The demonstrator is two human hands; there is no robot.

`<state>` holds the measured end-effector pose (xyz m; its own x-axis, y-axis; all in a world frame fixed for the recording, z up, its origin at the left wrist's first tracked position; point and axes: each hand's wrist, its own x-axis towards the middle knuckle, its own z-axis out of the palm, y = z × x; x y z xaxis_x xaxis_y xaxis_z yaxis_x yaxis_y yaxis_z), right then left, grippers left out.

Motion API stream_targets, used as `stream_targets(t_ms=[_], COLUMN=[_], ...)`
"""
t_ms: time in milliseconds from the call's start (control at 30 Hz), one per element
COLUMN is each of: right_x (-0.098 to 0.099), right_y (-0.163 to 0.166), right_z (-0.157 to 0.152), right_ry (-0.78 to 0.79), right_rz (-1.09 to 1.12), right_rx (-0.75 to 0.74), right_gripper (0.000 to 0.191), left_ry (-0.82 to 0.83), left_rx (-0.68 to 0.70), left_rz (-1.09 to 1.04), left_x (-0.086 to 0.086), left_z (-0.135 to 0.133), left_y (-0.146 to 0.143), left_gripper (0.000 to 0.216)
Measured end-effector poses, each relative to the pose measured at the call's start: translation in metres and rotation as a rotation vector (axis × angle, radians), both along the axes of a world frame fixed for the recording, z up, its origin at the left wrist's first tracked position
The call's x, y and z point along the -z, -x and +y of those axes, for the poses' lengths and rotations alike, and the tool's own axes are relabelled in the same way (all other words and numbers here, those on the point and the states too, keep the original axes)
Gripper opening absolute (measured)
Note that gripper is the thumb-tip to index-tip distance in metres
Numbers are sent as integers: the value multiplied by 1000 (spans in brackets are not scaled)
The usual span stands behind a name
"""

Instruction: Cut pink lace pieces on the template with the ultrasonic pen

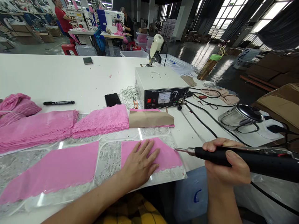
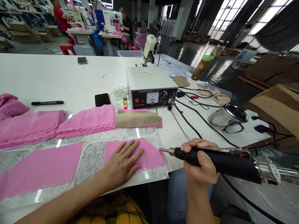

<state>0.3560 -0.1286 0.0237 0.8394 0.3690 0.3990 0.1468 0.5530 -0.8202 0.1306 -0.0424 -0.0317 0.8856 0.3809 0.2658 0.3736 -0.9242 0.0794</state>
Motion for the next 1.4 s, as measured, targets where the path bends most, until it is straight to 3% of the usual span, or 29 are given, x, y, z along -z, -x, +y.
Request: stream_targets(t_ms=[267,567,867,1400], right_x=[4,8,2,6], right_y=[-9,-8,-10,-8], right_z=[-14,-15,-21,-29], right_ry=[29,45,27,34], right_rz=[49,-27,10,-65], right_rx=[41,-18,22,-62], right_gripper=[16,13,15,12], left_ry=[5,-8,-7,-25], left_rx=[-3,0,0,1], left_rz=[-14,8,1,-4], left_x=[3,-2,0,1], left_z=[0,0,0,-1], left_y=[0,-1,-2,-1], left_gripper=[47,47,46,46])
